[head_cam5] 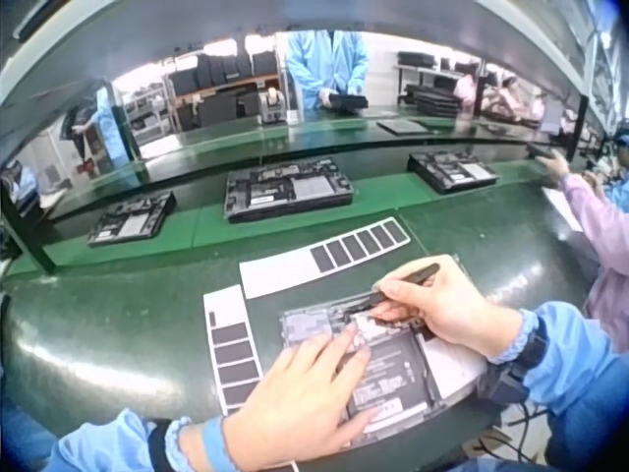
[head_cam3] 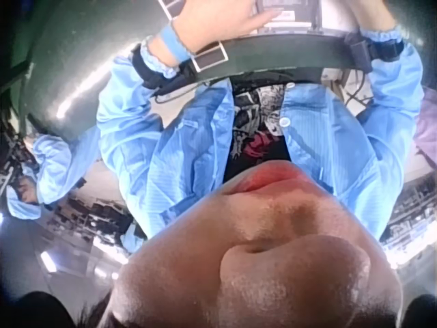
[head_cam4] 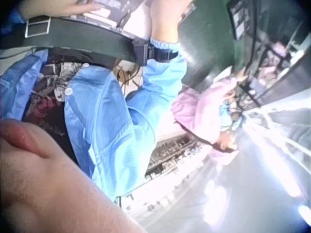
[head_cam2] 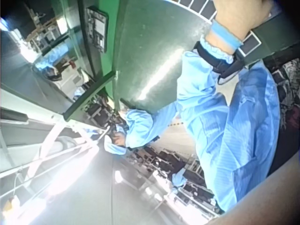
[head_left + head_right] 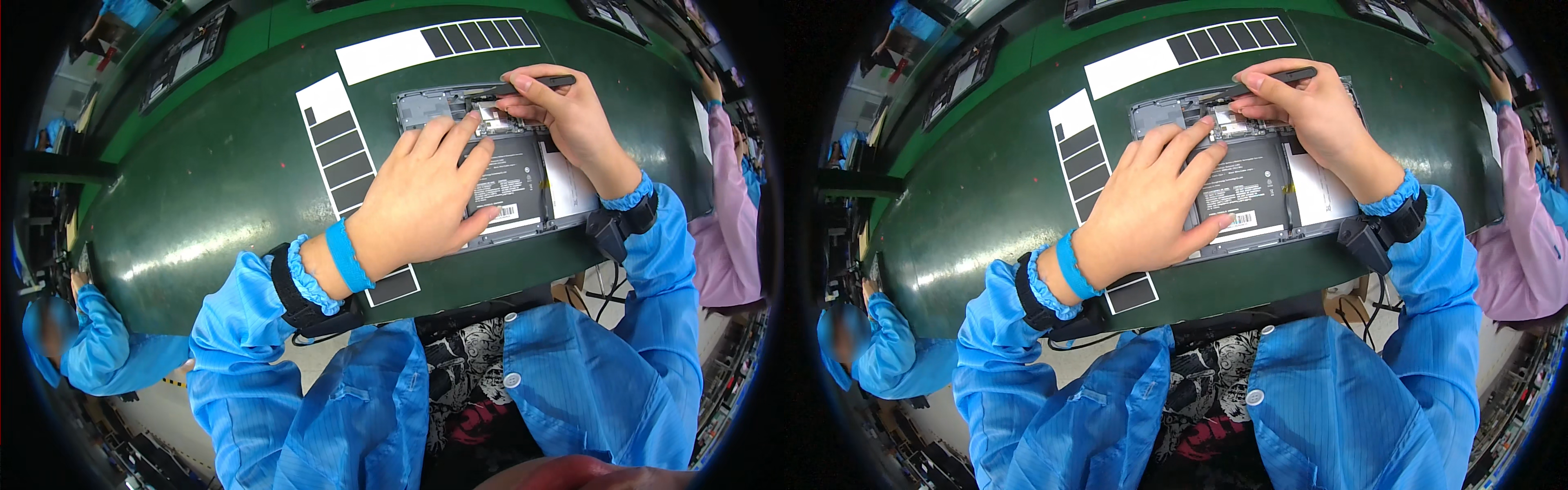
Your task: Assembling internal components and applying adhesive strips to an electronic tablet device on a production line.
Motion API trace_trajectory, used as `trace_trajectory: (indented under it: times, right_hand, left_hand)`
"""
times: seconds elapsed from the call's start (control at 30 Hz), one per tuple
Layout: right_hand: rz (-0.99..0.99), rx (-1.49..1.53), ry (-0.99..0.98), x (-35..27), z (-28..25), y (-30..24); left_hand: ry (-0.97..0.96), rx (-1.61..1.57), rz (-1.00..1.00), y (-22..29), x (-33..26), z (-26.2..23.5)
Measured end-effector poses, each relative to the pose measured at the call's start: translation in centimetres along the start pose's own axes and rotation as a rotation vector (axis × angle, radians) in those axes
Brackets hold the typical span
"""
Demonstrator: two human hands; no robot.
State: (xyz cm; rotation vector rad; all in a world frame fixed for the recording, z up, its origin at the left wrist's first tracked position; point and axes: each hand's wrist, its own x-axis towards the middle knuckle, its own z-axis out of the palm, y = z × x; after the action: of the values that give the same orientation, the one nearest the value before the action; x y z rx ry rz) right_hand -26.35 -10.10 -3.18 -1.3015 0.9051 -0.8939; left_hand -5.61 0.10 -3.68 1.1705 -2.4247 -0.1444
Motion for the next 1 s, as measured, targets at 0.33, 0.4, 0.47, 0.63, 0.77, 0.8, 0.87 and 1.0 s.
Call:
trace_trajectory:
  times: [0.33,0.4,0.47,0.63,0.77,0.8,0.87,1.0]
  right_hand:
    - [-0.08,-0.089,-0.016,-0.5,0.6,-0.1]
    - [-0.086,-0.1,-0.001,-0.4,0.4,-0.1]
    - [-0.077,-0.064,0.027,-0.5,0.1,0.0]
    - [-0.049,-0.051,0.031,-0.6,-0.5,-0.2]
    - [-0.043,-0.006,-0.019,-0.2,-0.3,-0.1]
    - [-0.042,-0.007,-0.018,-0.1,-0.3,-0.1]
    - [-0.035,-0.054,-0.033,-0.1,-0.2,-0.1]
    - [-0.025,-0.072,-0.029,0.0,-0.3,-0.3]
  left_hand:
    - [-0.004,0.044,-0.006,0.3,0.2,-0.2]
    - [-0.009,0.045,0.001,0.3,0.4,-0.2]
    - [-0.015,0.046,0.0,0.6,0.3,0.0]
    - [-0.017,0.069,0.003,0.8,0.2,0.2]
    - [0.007,0.064,0.008,0.4,0.3,-0.1]
    - [0.004,0.066,0.009,0.3,0.3,-0.2]
    - [-0.003,0.065,0.004,0.4,0.1,-0.2]
    - [0.015,0.058,0.009,0.2,0.3,-0.2]
